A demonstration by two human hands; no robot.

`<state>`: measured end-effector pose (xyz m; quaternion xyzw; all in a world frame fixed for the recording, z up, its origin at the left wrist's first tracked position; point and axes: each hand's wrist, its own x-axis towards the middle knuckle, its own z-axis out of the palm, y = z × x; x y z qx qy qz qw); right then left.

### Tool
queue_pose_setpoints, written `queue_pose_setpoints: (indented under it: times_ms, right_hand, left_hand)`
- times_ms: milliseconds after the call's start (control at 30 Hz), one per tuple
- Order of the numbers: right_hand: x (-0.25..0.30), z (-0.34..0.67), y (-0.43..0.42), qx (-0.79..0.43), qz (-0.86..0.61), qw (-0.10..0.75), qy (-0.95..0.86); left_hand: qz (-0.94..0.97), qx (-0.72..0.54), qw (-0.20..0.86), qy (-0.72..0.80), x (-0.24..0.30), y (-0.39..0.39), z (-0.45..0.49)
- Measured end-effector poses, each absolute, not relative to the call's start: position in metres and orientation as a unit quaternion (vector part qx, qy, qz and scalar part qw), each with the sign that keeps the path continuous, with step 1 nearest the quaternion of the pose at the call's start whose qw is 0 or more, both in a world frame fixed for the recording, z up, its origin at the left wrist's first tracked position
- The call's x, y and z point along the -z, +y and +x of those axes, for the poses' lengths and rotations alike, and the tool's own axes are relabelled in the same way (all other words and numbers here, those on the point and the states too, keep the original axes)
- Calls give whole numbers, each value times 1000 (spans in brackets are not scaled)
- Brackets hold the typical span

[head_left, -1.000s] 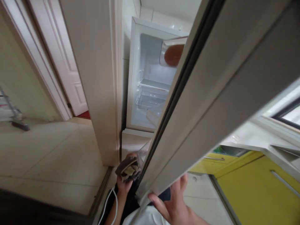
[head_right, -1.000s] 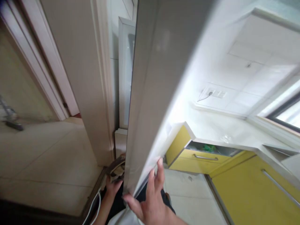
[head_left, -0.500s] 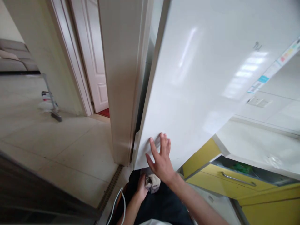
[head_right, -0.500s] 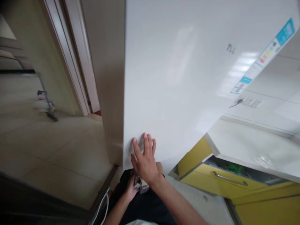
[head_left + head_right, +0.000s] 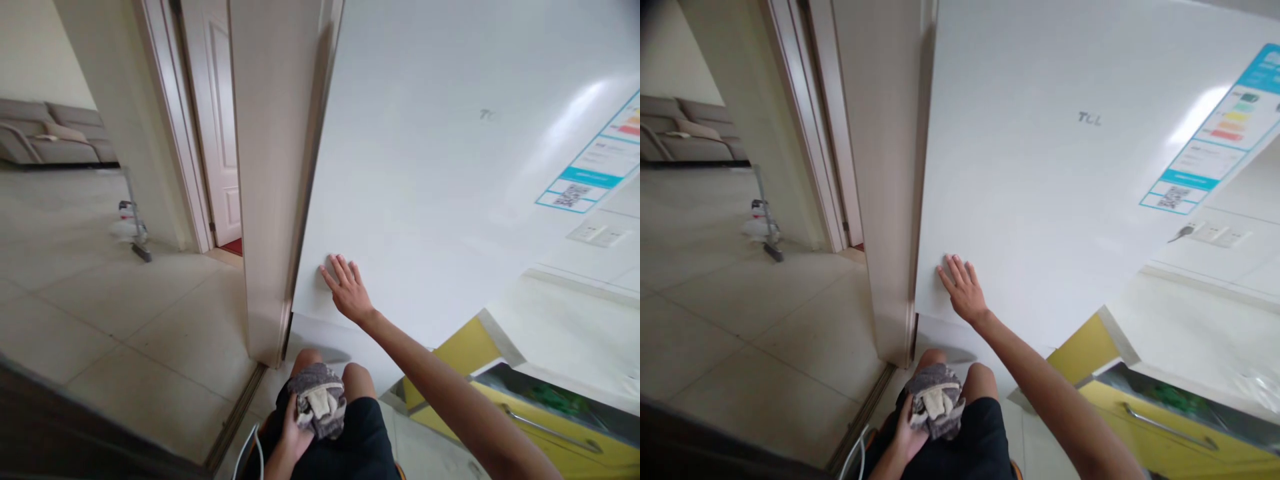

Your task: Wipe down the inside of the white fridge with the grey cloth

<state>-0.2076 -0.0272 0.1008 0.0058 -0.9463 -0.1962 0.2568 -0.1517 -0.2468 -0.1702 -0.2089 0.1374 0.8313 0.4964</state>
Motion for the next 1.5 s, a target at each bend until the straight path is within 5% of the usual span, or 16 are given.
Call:
queue_pose_setpoints:
  times_ms: [367, 1500]
  right_hand:
    - [-99, -247, 19, 185, -4, 228, -956]
    - [-93, -259, 21, 164, -21, 207, -964]
  left_hand:
    - [-260, -823, 479, 161, 209, -248, -143]
    - [-263, -818, 487, 153, 156, -260, -149]
